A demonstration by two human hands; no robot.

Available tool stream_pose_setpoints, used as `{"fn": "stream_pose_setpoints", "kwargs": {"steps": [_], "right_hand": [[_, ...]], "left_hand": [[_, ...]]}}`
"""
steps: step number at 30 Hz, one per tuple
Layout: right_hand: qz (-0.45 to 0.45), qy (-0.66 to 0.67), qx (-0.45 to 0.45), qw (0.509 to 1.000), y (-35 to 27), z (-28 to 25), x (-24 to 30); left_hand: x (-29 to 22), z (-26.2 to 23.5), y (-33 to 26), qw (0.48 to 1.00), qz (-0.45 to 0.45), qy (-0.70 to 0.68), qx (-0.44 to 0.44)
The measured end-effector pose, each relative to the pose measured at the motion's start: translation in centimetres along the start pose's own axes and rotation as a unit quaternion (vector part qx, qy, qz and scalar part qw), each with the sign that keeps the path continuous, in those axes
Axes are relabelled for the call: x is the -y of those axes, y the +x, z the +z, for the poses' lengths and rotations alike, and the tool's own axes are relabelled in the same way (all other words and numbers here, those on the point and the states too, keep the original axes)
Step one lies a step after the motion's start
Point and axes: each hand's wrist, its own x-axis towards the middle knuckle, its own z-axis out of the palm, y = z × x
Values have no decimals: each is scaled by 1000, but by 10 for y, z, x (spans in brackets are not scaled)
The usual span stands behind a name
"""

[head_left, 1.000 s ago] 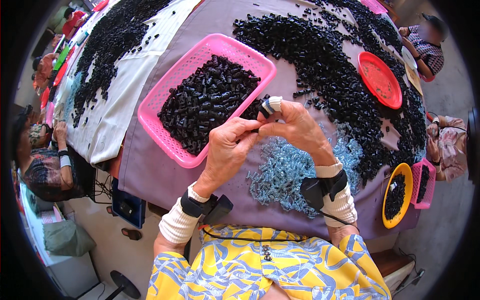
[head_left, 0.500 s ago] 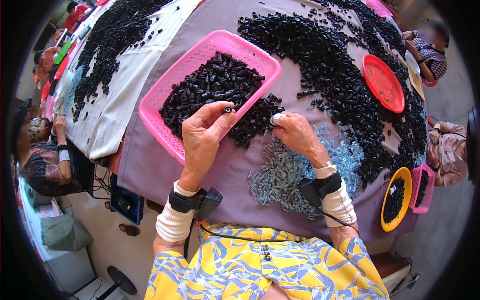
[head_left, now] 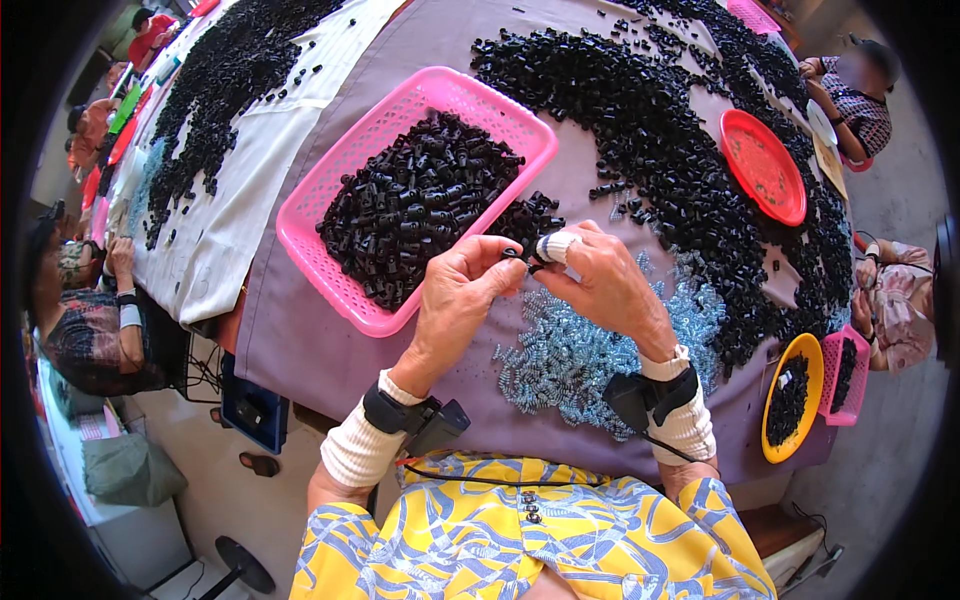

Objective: The person is assembling small black rubber components by inserting blue fibers into them on a factory assembly line.

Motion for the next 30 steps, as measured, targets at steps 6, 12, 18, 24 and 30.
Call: {"fn": "stream_pose_setpoints", "kwargs": {"steps": [6,12,18,24,30], "right_hand": [[-8,35,-71,997,-3,8,4],[-13,82,-130,988,-3,11,-2],[1,120,-135,984,0,17,-3],[40,142,-142,979,-4,18,3],[8,109,-116,987,-6,17,0]], "left_hand": [[-4,4,1,993,-57,-93,33],[-6,2,4,983,-101,-141,54],[-2,1,7,970,-107,-206,72],[2,0,7,964,-100,-236,67],[4,-1,9,963,-124,-230,72]]}}
